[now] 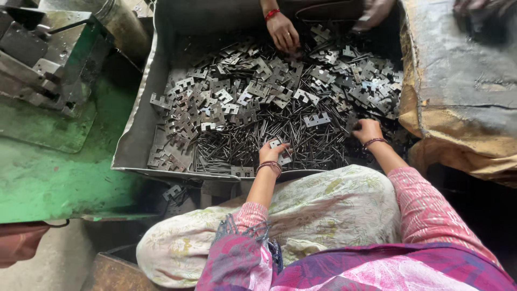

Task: The person sits on the floor and sorts small metal components from a large bin, separating H-shaped brackets from thin metal rods by hand. The sorted parts are placed into separate piles within the bin.

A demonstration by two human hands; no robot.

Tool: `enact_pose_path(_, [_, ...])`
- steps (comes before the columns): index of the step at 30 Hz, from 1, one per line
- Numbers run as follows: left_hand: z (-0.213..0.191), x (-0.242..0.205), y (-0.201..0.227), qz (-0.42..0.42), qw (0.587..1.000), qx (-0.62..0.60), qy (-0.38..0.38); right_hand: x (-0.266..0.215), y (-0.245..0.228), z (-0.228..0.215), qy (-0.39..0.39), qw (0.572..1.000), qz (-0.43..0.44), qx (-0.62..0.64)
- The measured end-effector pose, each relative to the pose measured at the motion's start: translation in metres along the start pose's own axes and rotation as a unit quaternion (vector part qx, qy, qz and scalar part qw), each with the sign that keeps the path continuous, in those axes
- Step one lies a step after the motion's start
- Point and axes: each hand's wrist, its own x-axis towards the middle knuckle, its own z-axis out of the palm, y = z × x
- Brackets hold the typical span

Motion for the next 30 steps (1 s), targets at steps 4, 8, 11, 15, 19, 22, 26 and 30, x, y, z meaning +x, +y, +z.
enact_pose_path(4, [0.009, -0.009, 0.008, 0.006, 1.000, -0.006, -0.001, -0.011, -0.010, -0.014, -0.045, 0.998, -0.037, -0.022])
enact_pose_path(8, [0.014, -0.020, 0.018, -0.038, 0.999, -0.008, 0.004, -0.018, -0.037, -0.044, 0.002, 0.995, -0.093, -0.032])
enact_pose_path(11, [0.016, -0.023, 0.019, -0.035, 0.999, -0.010, 0.000, -0.022, -0.072, -0.076, 0.017, 0.989, -0.143, -0.032])
enact_pose_path(15, [0.011, -0.015, 0.012, -0.052, 0.998, -0.028, 0.002, -0.036, -0.142, -0.092, -0.054, 0.981, -0.176, 0.058])
enact_pose_path(19, [0.006, 0.005, 0.002, -0.003, 0.998, -0.057, 0.007, -0.048, -0.212, -0.067, -0.149, 0.956, -0.233, 0.094])
enact_pose_path(22, [-0.002, 0.014, -0.008, -0.017, 0.991, -0.135, -0.010, -0.048, -0.238, -0.038, -0.162, 0.944, -0.274, 0.089])
enact_pose_path(26, [-0.002, 0.016, -0.007, -0.060, 0.980, -0.187, -0.012, -0.042, -0.241, -0.016, -0.144, 0.939, -0.302, 0.076])
enact_pose_path(30, [0.004, 0.006, 0.002, -0.079, 0.983, -0.166, -0.002, -0.041, -0.234, -0.012, -0.160, 0.941, -0.291, 0.071])
